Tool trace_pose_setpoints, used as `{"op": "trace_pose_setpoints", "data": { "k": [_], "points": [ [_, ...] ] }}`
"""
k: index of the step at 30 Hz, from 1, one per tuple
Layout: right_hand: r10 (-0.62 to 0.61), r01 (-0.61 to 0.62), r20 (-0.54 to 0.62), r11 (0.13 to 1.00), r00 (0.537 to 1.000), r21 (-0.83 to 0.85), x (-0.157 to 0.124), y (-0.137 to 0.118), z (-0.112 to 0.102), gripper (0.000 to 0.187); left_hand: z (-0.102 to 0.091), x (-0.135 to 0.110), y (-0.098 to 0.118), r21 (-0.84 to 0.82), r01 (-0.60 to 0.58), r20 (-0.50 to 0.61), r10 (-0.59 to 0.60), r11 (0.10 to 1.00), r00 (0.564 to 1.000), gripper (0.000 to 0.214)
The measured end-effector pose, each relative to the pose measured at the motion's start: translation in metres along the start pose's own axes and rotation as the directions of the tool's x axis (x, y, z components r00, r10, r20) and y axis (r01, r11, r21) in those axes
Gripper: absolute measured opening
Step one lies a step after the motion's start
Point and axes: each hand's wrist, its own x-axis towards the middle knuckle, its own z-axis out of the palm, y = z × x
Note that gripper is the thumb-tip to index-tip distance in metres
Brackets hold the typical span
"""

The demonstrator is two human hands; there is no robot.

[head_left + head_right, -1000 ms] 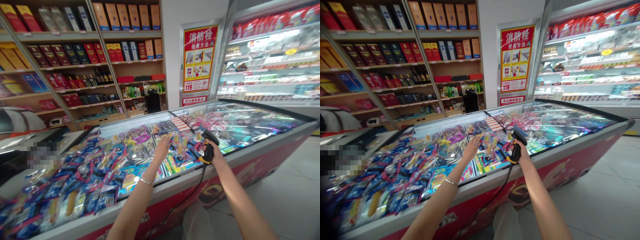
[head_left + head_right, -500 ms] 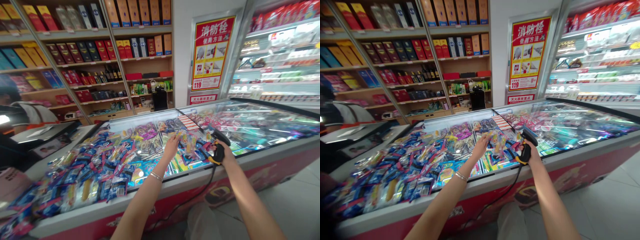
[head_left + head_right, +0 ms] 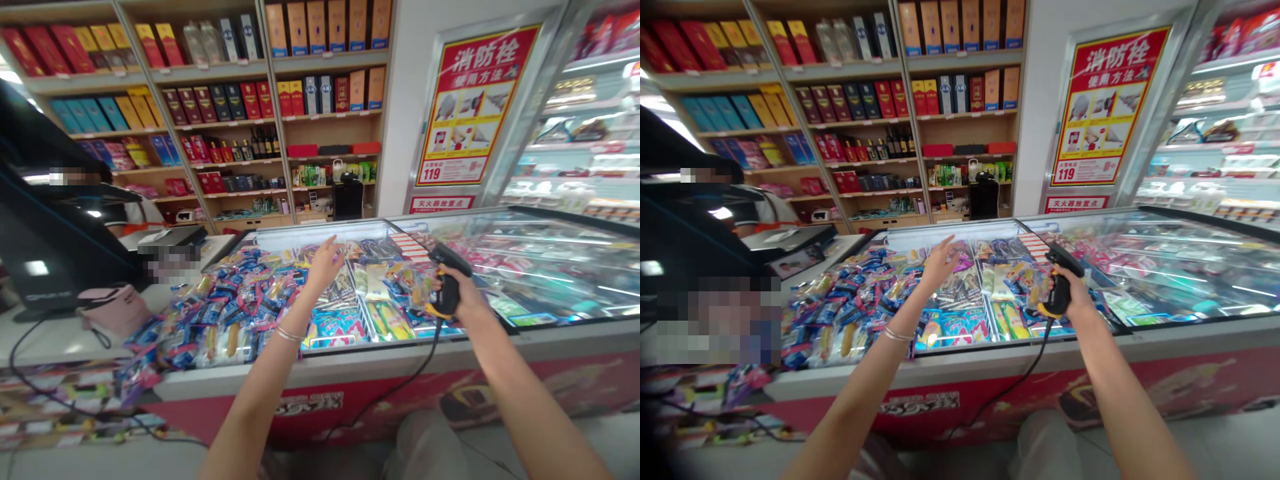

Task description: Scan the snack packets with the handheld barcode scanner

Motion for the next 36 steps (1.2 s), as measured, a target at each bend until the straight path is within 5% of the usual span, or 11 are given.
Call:
{"op": "trace_pose_setpoints", "data": {
  "k": [7,14,22,30,36],
  "points": [
    [0.127,-0.108,0.202,0.989,0.971,-0.106,0.006,0.068,0.113,0.010,-0.097,-0.023,-0.100,0.243,0.169,-0.064,-0.158,0.955,0.985,0.027],
    [0.316,-0.232,0.354,0.937,0.880,-0.259,0.019,0.152,0.188,0.009,-0.129,-0.060,-0.188,0.425,0.313,-0.022,-0.336,0.849,0.942,0.030],
    [0.443,-0.295,0.469,0.887,0.764,-0.357,0.013,0.198,0.194,0.014,-0.126,-0.086,-0.210,0.611,0.324,0.000,-0.410,0.722,0.912,0.027],
    [0.407,-0.248,0.415,0.889,0.814,-0.385,0.006,0.198,0.189,0.013,-0.120,-0.091,-0.207,0.732,0.285,0.068,-0.483,0.619,0.873,0.040],
    [0.381,-0.231,0.424,0.903,0.822,-0.363,0.009,0.202,0.188,0.013,-0.119,-0.085,-0.205,0.658,0.331,0.005,-0.444,0.676,0.896,0.035]
  ]
}}
